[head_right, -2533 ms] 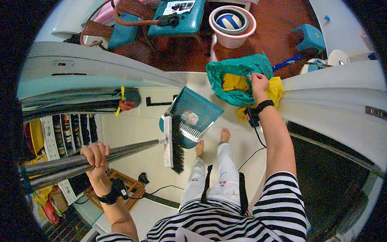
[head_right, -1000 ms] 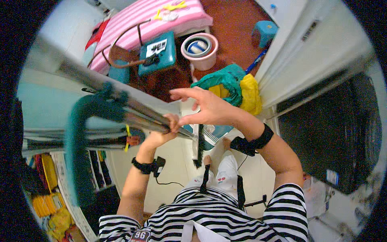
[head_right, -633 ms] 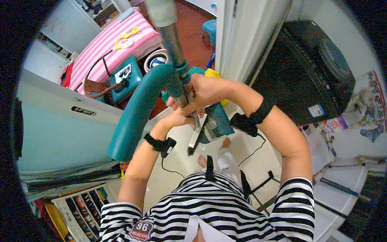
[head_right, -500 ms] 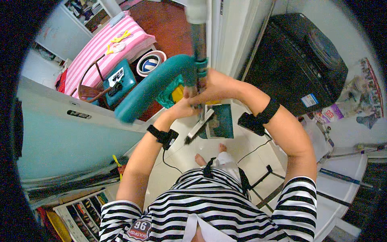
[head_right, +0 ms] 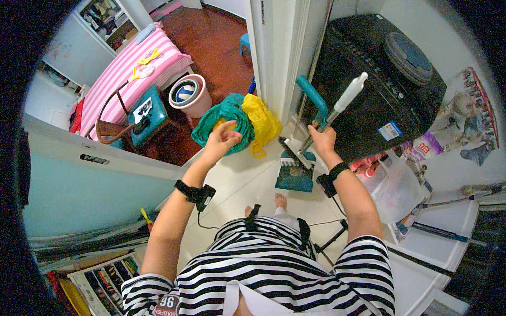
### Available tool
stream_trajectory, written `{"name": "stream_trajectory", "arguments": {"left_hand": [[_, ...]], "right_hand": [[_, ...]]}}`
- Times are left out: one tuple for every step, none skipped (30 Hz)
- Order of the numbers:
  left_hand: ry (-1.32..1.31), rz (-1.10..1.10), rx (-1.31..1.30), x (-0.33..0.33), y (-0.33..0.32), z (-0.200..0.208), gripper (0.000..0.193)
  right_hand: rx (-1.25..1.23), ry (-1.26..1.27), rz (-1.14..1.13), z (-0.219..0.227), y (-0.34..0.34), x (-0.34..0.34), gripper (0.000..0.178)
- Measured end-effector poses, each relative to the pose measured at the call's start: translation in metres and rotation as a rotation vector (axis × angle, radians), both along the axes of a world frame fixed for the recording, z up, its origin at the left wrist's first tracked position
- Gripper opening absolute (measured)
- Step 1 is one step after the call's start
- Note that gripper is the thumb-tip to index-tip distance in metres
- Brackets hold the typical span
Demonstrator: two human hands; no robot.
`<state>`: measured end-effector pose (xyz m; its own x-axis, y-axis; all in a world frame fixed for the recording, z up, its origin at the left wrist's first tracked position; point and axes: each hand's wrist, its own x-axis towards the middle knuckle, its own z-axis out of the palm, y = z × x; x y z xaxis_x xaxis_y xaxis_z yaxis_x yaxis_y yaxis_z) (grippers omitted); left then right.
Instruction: The person sweeps the floor using a broom and a dustpan, collecting small debris and then emptying the dustpan into a green bag.
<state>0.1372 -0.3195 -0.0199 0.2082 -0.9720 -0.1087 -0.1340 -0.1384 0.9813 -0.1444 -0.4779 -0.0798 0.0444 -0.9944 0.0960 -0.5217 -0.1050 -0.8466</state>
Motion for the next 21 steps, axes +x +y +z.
{"name": "stream_trajectory", "arguments": {"left_hand": [[-0.001,0.000,0.003,-0.002,0.001,0.001,0.047],[0.017,0.006,0.030,-0.006,0.001,0.006,0.046],[0.036,0.011,0.056,-0.009,0.000,0.008,0.046],[-0.014,0.026,0.065,-0.005,0.003,0.002,0.044],[-0.017,0.023,0.065,-0.005,0.002,0.001,0.044],[-0.034,0.020,0.074,-0.006,0.002,-0.001,0.044],[-0.053,0.020,0.084,-0.007,0.003,-0.002,0.043],[-0.055,0.019,0.083,-0.008,0.004,-0.002,0.043],[-0.048,0.025,0.100,-0.009,0.005,-0.002,0.043],[-0.042,0.031,0.112,-0.010,0.006,0.000,0.043],[-0.033,0.029,0.120,-0.012,0.004,-0.001,0.043],[-0.034,0.022,0.110,-0.013,0.002,-0.003,0.043],[0.010,0.030,0.107,-0.016,-0.001,-0.006,0.042],[0.066,0.012,0.098,-0.026,-0.015,-0.008,0.040],[0.056,0.024,0.105,-0.021,-0.011,-0.009,0.040],[0.046,0.033,0.126,-0.021,-0.009,-0.007,0.040],[0.037,0.043,0.148,-0.021,-0.009,-0.004,0.039],[0.060,0.056,0.148,-0.021,-0.010,-0.004,0.039],[0.072,0.025,0.137,-0.029,-0.022,-0.003,0.039],[0.048,0.019,0.141,-0.028,-0.024,-0.004,0.040],[0.025,0.011,0.143,-0.028,-0.026,-0.005,0.042]], "right_hand": [[0.003,-0.001,0.000,-0.012,-0.008,-0.007,0.017],[0.032,0.027,-0.089,-0.023,-0.016,-0.016,0.017],[0.061,0.056,-0.179,-0.034,-0.024,-0.027,0.017],[0.030,0.038,-0.212,-0.043,-0.030,-0.029,0.022],[0.030,0.035,-0.215,-0.049,-0.035,-0.032,0.022],[0.067,0.125,-0.288,-0.053,-0.041,-0.037,0.026],[0.104,0.214,-0.357,-0.056,-0.045,-0.040,0.031],[0.084,0.112,-0.360,-0.054,-0.045,-0.039,0.036],[0.083,0.109,-0.362,-0.052,-0.044,-0.035,0.036],[0.164,0.114,-0.382,-0.045,-0.044,-0.029,0.035],[0.242,0.120,-0.410,-0.042,-0.047,-0.028,0.035],[0.234,0.092,-0.441,-0.050,-0.052,-0.028,0.035],[0.224,0.066,-0.484,-0.067,-0.060,-0.034,0.035],[0.126,0.113,-0.564,-0.104,-0.080,-0.062,0.035],[0.044,0.102,-0.502,-0.111,-0.078,-0.050,0.032],[0.155,0.136,-0.520,-0.112,-0.081,-0.047,0.042],[0.267,0.170,-0.537,-0.106,-0.083,-0.044,0.052],[0.269,0.167,-0.535,-0.119,-0.090,-0.046,0.052],[0.254,0.129,-0.543,-0.141,-0.104,-0.071,0.056],[0.255,0.106,-0.531,-0.146,-0.107,-0.072,0.058],[0.256,0.084,-0.522,-0.151,-0.111,-0.073,0.060]]}}
